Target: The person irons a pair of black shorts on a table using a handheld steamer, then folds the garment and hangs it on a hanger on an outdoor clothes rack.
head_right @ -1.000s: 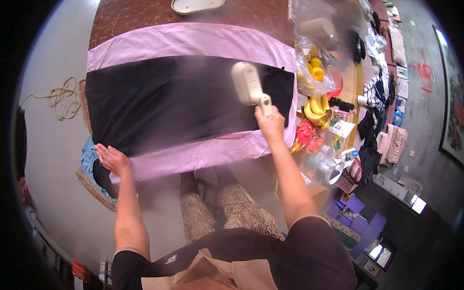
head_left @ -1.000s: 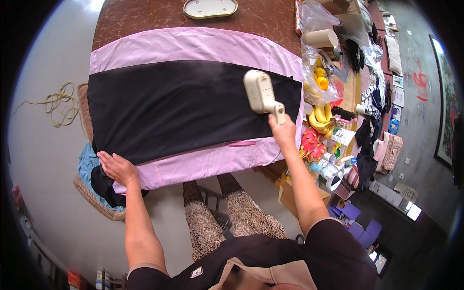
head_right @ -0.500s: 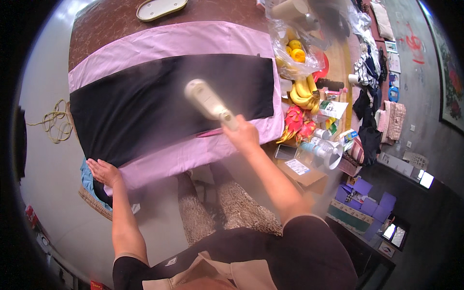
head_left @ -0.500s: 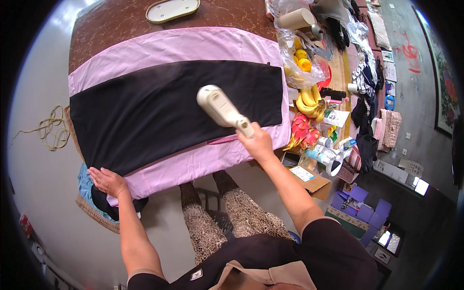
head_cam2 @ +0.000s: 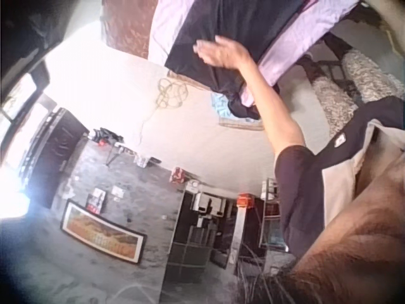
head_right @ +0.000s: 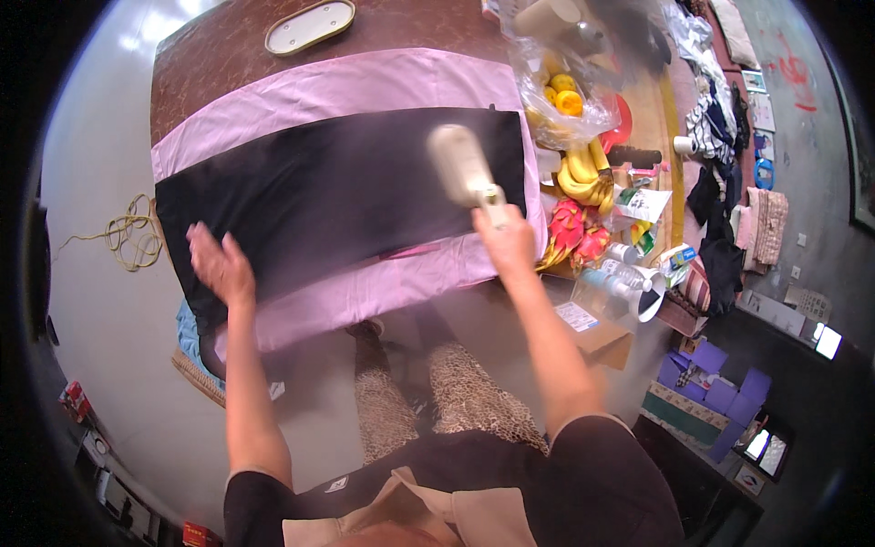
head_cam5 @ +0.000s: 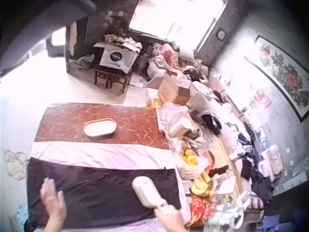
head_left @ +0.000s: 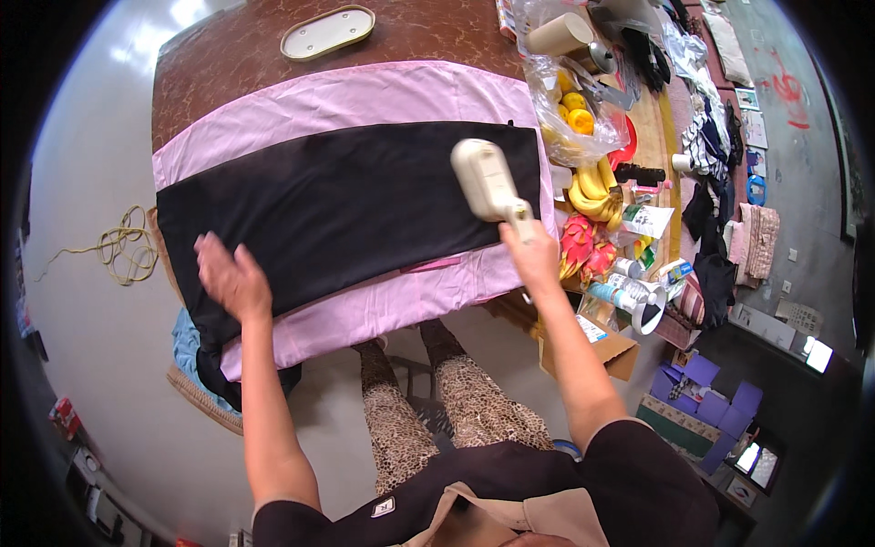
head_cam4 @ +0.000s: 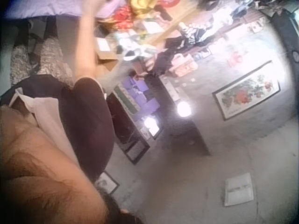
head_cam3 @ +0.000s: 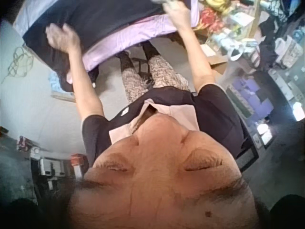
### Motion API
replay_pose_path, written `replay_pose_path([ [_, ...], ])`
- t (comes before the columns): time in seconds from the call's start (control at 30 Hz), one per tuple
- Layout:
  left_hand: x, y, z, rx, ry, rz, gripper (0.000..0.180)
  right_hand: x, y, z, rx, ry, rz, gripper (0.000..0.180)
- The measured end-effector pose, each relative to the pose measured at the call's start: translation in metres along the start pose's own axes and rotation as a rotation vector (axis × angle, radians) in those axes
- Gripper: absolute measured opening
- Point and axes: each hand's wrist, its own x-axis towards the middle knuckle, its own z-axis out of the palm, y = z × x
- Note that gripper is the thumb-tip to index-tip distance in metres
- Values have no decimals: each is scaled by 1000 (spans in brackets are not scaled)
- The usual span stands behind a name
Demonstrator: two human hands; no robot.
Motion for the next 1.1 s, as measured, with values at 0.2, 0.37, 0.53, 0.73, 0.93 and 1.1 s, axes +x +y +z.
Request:
replay_pose_path([
  [0.2, 88, 19, 88, 279, -254, 3, 71, 6, -82, 63, -89, -159, -194, 40],
  [0.37, 90, 29, 100, 269, -224, 86, 71, 50, -14, 46, 10, 37, -30, 39],
  [0.53, 91, 24, 98, 266, -199, 81, 70, 76, 4, 14, -192, 98, 27, 43],
  [0.73, 95, 23, 100, 295, -184, 86, 68, 9, -71, 49, -21, -189, -102, 33],
  [0.93, 92, 22, 104, 271, -141, 119, 68, 16, -44, 62, -160, -136, -230, 36],
  [1.1, 92, 27, 102, 234, -138, 127, 67, 71, 46, 8, -87, 78, 82, 39],
])
